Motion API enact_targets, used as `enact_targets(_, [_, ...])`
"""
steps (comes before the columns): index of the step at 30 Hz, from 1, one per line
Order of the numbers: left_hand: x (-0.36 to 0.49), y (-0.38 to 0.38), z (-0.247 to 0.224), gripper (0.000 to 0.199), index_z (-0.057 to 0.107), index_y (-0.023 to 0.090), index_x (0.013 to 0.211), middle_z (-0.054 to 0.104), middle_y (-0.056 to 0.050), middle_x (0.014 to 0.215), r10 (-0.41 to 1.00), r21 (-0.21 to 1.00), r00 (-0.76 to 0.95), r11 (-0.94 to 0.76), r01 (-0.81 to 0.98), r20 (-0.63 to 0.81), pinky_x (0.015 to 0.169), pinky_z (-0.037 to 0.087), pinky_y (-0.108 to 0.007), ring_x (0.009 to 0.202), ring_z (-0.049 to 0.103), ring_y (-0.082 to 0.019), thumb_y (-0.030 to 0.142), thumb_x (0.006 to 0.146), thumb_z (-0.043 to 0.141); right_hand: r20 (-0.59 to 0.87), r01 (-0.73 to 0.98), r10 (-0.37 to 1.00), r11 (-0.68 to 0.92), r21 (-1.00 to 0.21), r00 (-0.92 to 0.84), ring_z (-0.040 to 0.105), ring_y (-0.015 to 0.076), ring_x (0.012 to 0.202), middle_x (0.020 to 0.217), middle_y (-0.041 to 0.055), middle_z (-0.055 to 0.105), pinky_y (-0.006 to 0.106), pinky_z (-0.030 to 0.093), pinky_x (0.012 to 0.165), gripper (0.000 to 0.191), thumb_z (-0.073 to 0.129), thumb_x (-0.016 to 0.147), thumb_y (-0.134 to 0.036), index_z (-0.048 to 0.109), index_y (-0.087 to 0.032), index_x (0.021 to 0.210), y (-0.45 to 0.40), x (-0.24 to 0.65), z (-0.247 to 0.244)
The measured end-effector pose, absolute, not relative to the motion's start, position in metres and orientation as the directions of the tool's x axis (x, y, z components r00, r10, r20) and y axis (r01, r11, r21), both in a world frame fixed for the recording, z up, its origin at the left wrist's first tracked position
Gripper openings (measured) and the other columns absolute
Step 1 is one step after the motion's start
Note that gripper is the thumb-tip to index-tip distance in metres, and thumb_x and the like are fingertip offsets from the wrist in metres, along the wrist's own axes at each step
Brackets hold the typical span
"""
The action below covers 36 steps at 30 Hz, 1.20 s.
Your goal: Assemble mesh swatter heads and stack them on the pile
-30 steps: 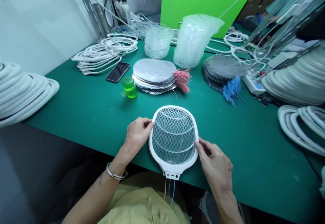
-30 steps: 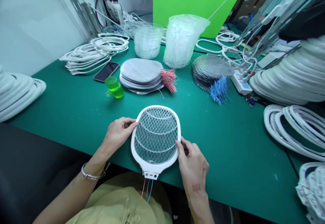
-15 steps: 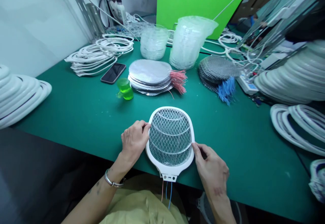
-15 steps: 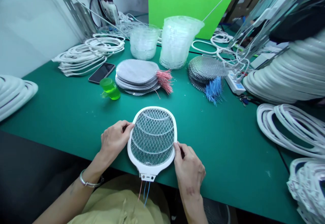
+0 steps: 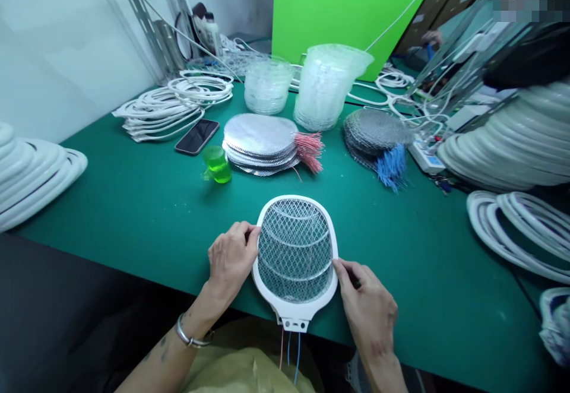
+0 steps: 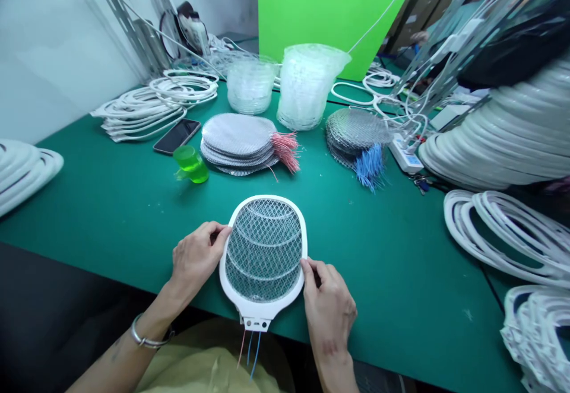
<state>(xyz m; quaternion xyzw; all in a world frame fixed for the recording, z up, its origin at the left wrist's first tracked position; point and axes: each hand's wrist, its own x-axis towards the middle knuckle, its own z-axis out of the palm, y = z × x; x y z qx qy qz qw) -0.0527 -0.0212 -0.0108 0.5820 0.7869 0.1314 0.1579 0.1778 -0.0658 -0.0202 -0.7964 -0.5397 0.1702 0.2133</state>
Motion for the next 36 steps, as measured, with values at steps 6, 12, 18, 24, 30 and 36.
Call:
enact_targets(6, [-0.051,-0.026,-0.016,0.024,0.066,0.023,0.087,0.070,-0.002,0.091,0.964,0.355,-0.259,0.263,0.897,-0.060,0.062,0.034,-0.028,0.077,0.062,-0.020,0.037,0.096,0.048,0.080,0.770,0.963,-0.153,-0.619,0.256,0.056,0.0300,0.104,0.112,0.0138,0.063,0.043,0.044,0.083,0.067,0.031,0.089,-0.067,0.064,-0.019,0.122,-0.065,0.177,-0.043])
enact_targets(12, [-0.049,-0.025,-0.018,0.027,0.063,0.023,0.084,0.069,-0.002,0.087,0.973,0.334,-0.231,0.217,0.917,0.004,0.065,0.035,-0.029,0.074,0.059,-0.020,0.035,0.098,0.044,0.074,0.760,0.942,-0.215,-0.614,0.327,0.052,0.0369,0.108,0.111,0.0166,0.064,0.052,0.042,0.089,0.073,0.032,0.083,-0.075,0.072,-0.018,0.107,-0.060,0.179,-0.052])
enact_targets(18, [-0.049,-0.021,-0.018,0.029,0.061,0.022,0.080,0.067,-0.003,0.083,0.977,0.342,-0.212,0.193,0.920,0.020,0.066,0.036,-0.029,0.072,0.059,-0.019,0.033,0.098,0.042,0.115,0.791,0.938,-0.206,-0.576,0.328,0.055,0.0362,0.105,0.105,0.0131,0.070,0.050,0.046,0.084,0.062,0.036,0.085,-0.070,0.074,-0.022,0.095,-0.058,0.176,-0.047])
enact_targets(24, [-0.050,-0.022,-0.021,0.029,0.062,0.022,0.083,0.068,-0.003,0.086,0.979,0.327,-0.195,0.168,0.930,0.053,0.068,0.037,-0.030,0.072,0.059,-0.020,0.033,0.099,0.040,0.263,0.897,0.940,-0.088,-0.433,0.219,0.050,0.0371,0.118,0.119,0.0143,0.067,0.055,0.041,0.094,0.066,0.025,0.093,-0.062,0.073,-0.017,0.103,-0.059,0.173,-0.047])
enact_targets(30, [-0.048,-0.018,-0.020,0.024,0.065,0.020,0.102,0.069,-0.006,0.104,0.984,0.334,-0.172,0.144,0.932,0.055,0.077,0.041,-0.033,0.090,0.062,-0.023,0.029,0.098,0.043,0.251,0.869,0.931,-0.118,-0.480,0.265,0.044,0.0351,0.129,0.124,0.0157,0.064,0.053,0.039,0.100,0.061,0.029,0.094,-0.059,0.071,-0.014,0.102,-0.055,0.169,-0.056])
enact_targets(36, [-0.052,-0.019,-0.028,0.042,0.051,0.024,0.136,0.058,-0.004,0.135,0.993,0.286,0.019,-0.052,0.957,0.114,0.090,0.040,-0.037,0.112,0.055,-0.023,0.016,0.097,0.039,0.183,0.917,0.982,0.035,-0.398,0.041,0.036,0.0262,0.138,0.146,0.0115,0.046,0.049,0.023,0.114,0.060,0.015,0.099,-0.041,0.042,-0.010,0.143,-0.054,0.173,-0.066])
